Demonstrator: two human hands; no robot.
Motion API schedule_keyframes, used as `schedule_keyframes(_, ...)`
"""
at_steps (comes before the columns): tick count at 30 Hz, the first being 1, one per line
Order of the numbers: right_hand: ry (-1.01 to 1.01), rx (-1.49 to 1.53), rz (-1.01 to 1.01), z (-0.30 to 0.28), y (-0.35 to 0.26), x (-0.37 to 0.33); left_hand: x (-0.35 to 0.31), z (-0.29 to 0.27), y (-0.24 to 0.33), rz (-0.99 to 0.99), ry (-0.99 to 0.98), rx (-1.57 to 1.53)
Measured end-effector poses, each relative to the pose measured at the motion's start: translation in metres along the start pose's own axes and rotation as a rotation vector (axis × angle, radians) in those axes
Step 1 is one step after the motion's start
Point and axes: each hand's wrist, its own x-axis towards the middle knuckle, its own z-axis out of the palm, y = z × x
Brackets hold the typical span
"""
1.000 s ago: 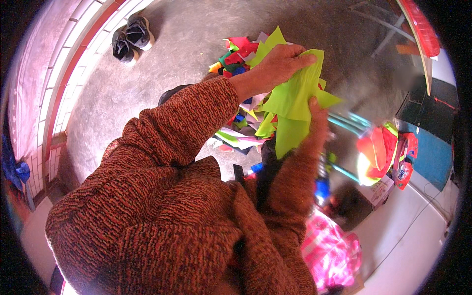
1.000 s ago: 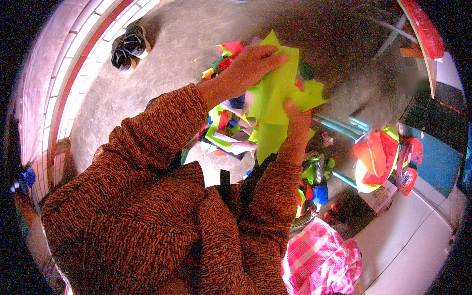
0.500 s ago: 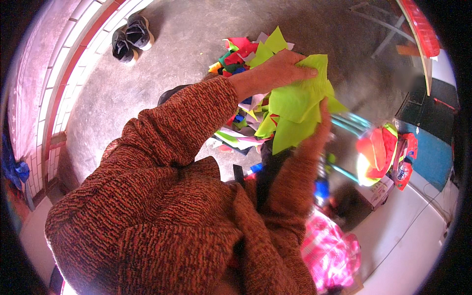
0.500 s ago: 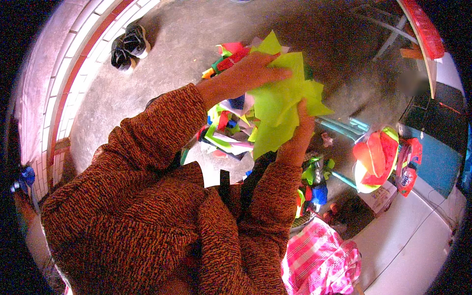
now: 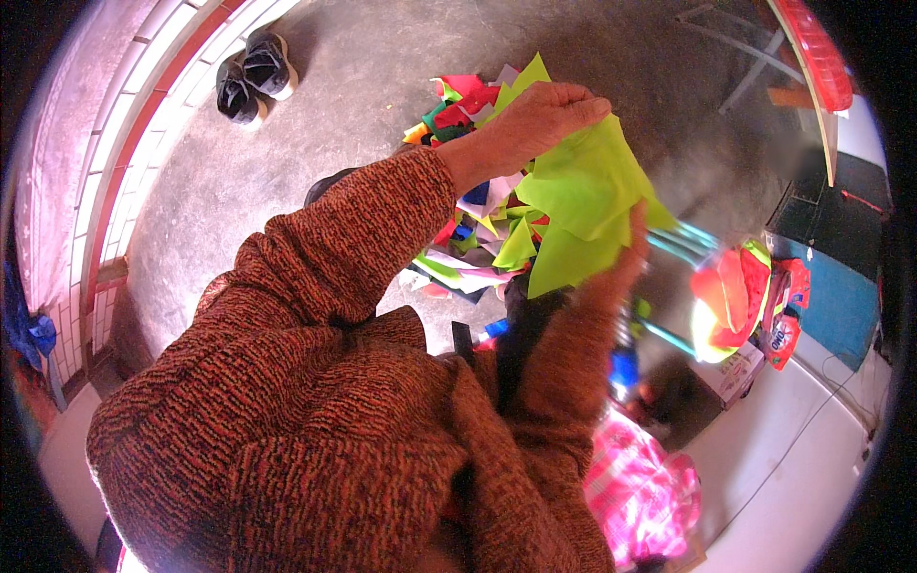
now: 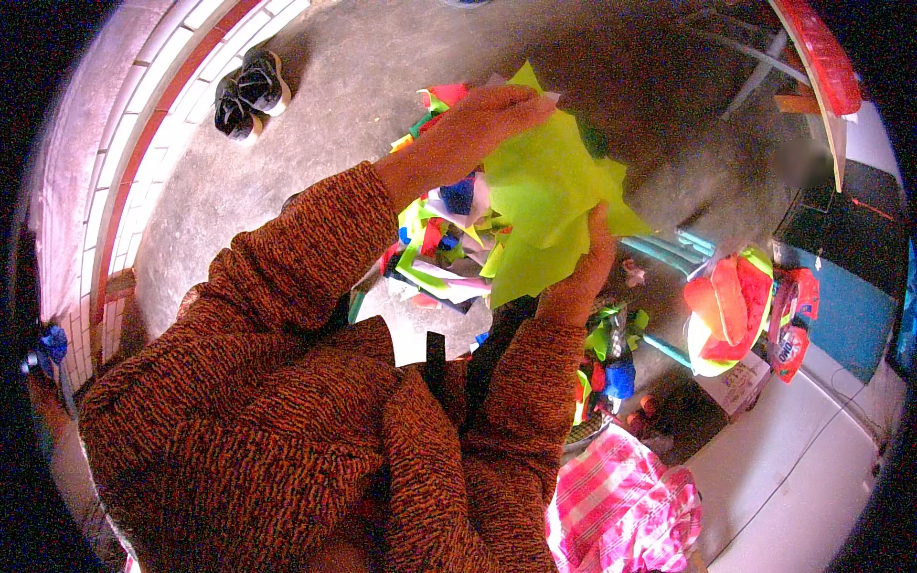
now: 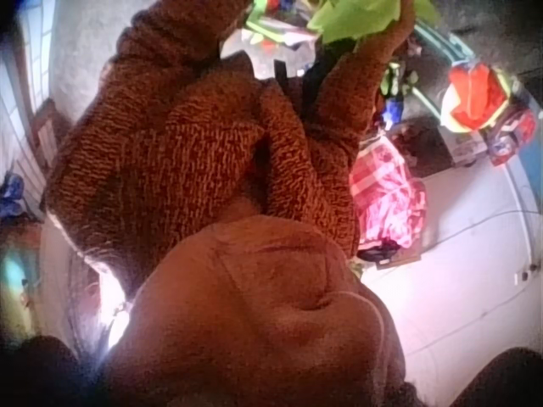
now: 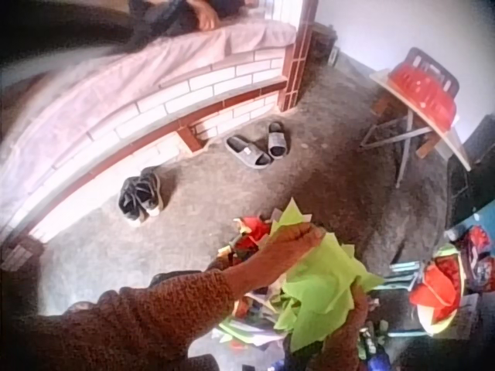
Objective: The person sits on the floor and repeatedly folds small, colorful pieces of paper or felt by hand. They pick up individual pieces from a pile, fold them, and place them back down, continuing this process throughout the clip.
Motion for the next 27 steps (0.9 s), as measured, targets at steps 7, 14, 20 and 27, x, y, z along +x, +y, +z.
schedule_keyframes(7, 0.035, 0.076, -0.010, -0.011, 0.007, 0.009, 0.000, 0.002, -0.001, 0.108, -0.006, -0.021)
schedule_keyframes(14, -0.056, 0.163, -0.103, 0.000, 0.001, 0.002, 0.000, 0.001, 0.004, 0.139, -0.119, 0.096)
schedule_keyframes(20, -0.034, 0.007, -0.116, -0.002, 0.000, 0.001, 0.002, 0.001, -0.007, 0.000, -0.161, 0.017)
schedule_keyframes(27, -0.036, 0.045, -0.110, -0.006, 0.000, 0.002, -0.002, 0.000, 0.003, -0.104, -0.099, -0.003)
